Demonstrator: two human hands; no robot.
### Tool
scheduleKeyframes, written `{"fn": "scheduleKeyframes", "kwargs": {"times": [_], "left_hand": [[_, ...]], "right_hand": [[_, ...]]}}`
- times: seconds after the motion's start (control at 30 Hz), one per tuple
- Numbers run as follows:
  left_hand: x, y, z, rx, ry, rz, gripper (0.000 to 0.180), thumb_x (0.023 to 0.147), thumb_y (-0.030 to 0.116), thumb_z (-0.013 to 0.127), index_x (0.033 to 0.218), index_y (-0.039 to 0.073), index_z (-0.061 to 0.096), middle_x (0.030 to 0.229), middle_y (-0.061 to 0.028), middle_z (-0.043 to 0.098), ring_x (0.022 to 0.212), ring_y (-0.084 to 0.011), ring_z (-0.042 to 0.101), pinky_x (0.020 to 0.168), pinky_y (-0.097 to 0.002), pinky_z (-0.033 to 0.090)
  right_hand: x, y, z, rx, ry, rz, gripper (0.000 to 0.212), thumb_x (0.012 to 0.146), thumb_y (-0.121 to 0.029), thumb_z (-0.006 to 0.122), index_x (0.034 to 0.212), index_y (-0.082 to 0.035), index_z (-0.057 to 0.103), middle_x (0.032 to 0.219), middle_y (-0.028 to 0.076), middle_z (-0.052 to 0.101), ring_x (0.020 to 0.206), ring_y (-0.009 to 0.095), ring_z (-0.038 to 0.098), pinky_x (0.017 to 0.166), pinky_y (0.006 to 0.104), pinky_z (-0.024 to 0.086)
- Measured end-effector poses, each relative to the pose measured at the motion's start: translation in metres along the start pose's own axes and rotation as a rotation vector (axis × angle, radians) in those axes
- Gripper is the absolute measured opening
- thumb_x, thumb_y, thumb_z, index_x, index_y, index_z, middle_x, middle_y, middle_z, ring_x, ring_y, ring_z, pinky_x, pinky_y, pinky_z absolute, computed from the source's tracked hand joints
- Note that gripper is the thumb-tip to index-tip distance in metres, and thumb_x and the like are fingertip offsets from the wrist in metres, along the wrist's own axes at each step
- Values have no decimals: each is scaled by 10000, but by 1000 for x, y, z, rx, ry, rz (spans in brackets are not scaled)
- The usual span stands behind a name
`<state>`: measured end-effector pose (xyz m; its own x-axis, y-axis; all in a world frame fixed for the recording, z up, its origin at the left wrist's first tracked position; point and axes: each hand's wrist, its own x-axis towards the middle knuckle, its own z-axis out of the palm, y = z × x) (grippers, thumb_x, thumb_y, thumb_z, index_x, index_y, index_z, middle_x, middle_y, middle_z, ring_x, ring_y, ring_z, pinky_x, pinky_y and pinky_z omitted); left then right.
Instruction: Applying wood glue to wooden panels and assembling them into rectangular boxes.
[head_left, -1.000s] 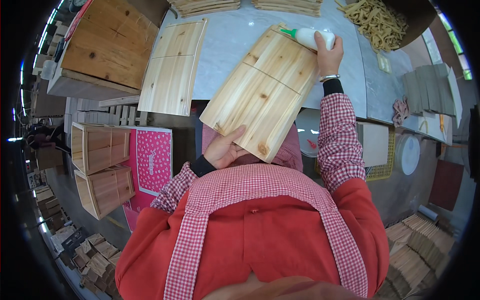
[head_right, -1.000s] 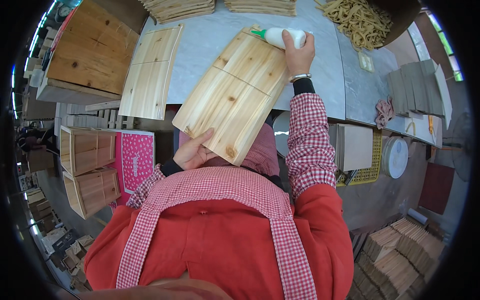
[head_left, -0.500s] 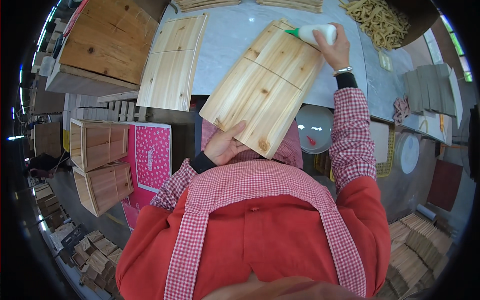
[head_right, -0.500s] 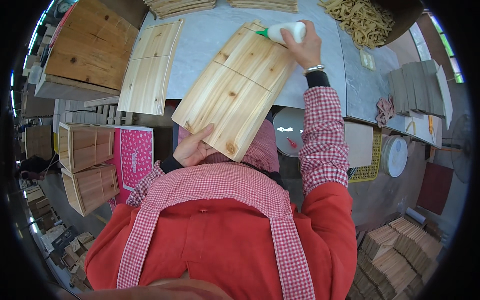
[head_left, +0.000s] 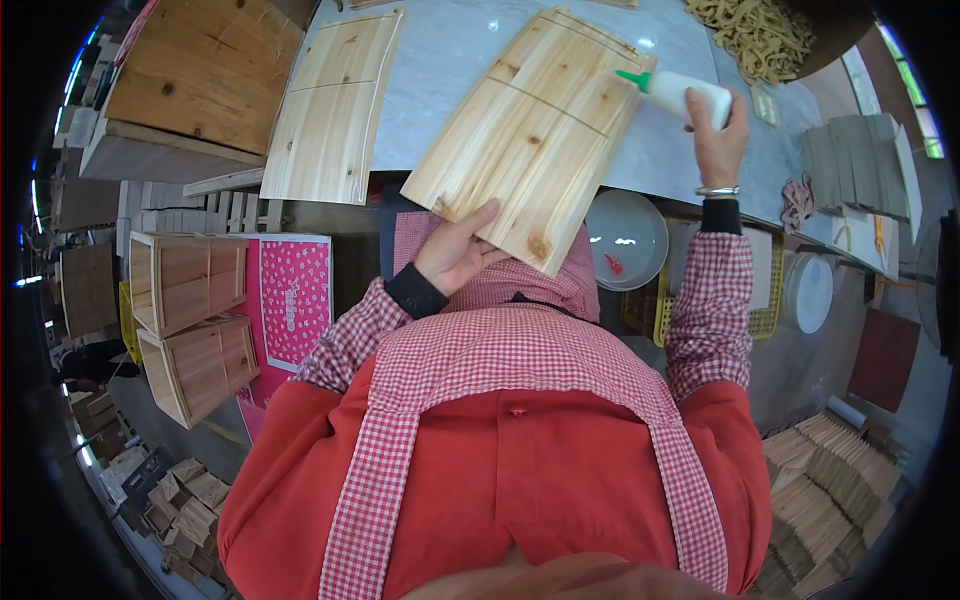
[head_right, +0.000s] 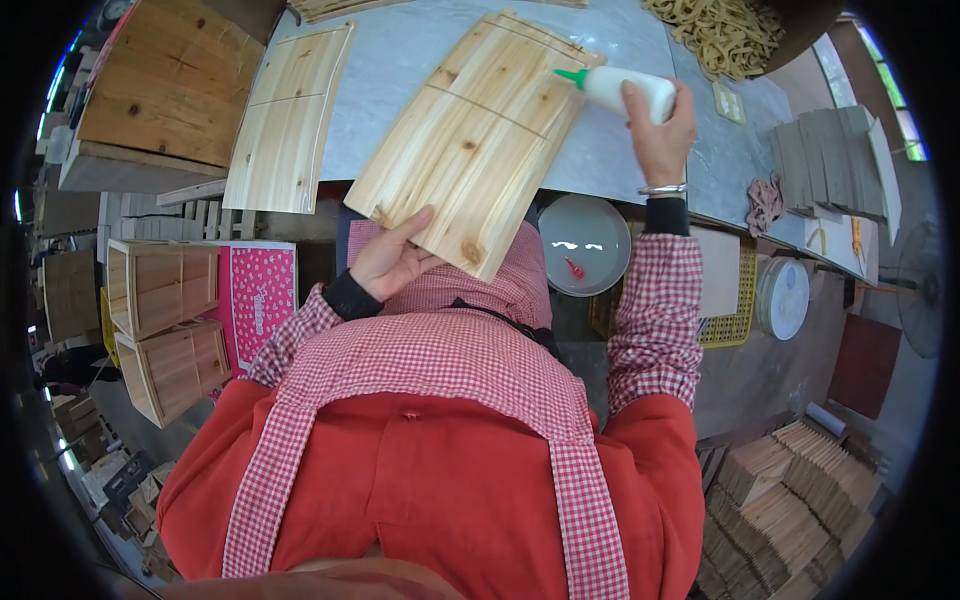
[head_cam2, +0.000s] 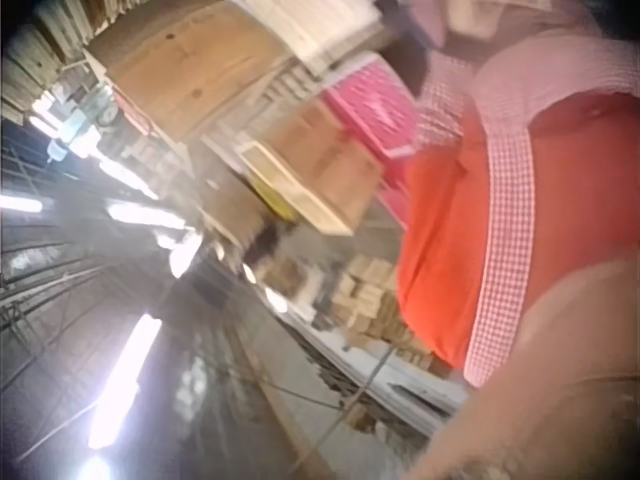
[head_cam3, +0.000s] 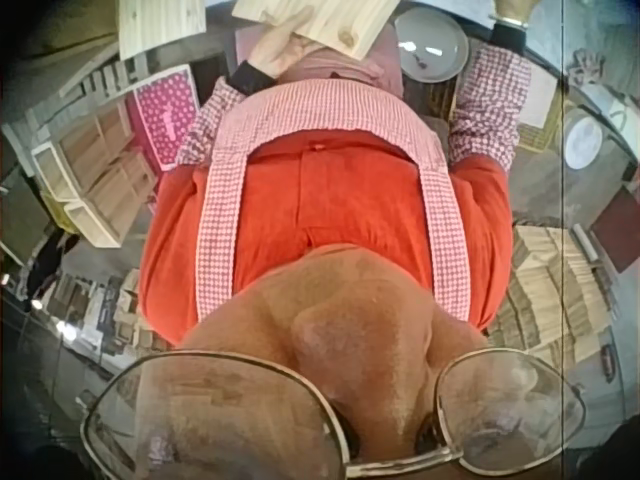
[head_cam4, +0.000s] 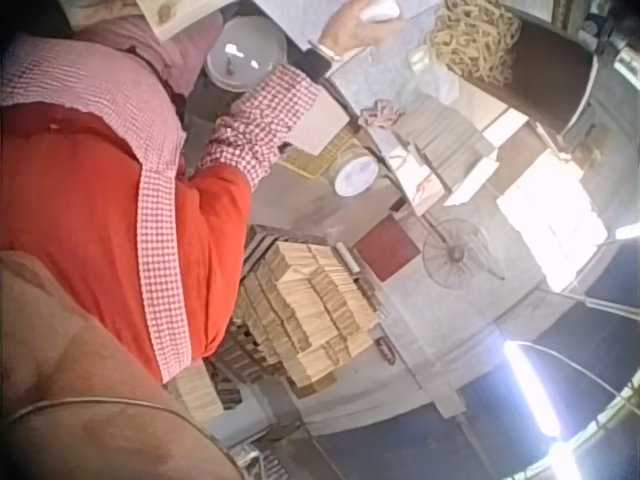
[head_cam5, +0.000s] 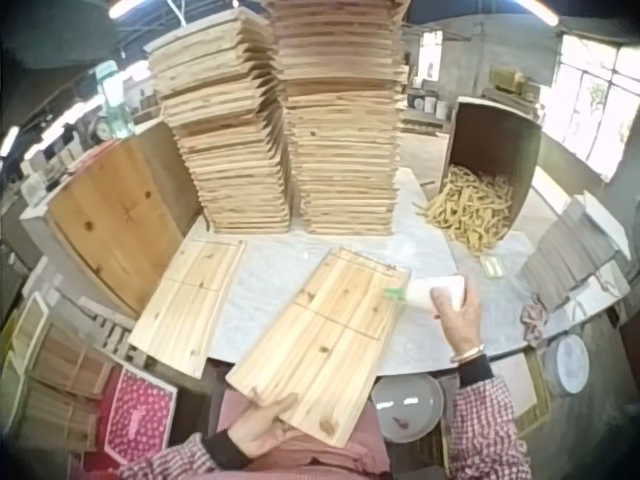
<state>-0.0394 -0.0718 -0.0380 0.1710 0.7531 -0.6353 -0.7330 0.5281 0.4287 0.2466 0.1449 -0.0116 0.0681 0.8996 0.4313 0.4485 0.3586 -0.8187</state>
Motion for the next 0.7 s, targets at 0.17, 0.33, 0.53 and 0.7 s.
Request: {"fn": "scheduleKeyframes", "kwargs": {"times": [0.17,0.33,0.53,0.7], "left_hand": [[13,-1,10,-19,-47,9,502,915,216,603,1325,37,377,1262,-155,521,1170,-271,531,1006,-458,436],[15,-1,13,-4,-39,24,493,910,225,612,1318,49,397,1243,-141,538,1157,-266,538,997,-460,438],[15,-1,13,-6,-30,23,495,920,202,593,1322,22,368,1270,-170,509,1170,-280,534,997,-459,452],[14,0,11,-2,-8,28,501,910,226,611,1314,33,387,1240,-152,529,1151,-268,539,1004,-458,438]], "right_hand": [[-29,-27,59,199,-29,-52,474,733,-307,781,1030,-15,554,864,138,655,737,223,642,680,346,524],[-28,-43,96,144,-74,-106,464,730,-288,778,1036,-22,553,870,145,654,758,234,650,680,344,523],[-20,-46,87,68,-165,-182,444,750,-259,766,1070,-36,553,882,150,654,768,224,651,668,325,518],[-25,-36,34,3,-213,-261,404,771,-232,750,1063,-36,552,867,117,646,743,204,638,646,328,518]]}}
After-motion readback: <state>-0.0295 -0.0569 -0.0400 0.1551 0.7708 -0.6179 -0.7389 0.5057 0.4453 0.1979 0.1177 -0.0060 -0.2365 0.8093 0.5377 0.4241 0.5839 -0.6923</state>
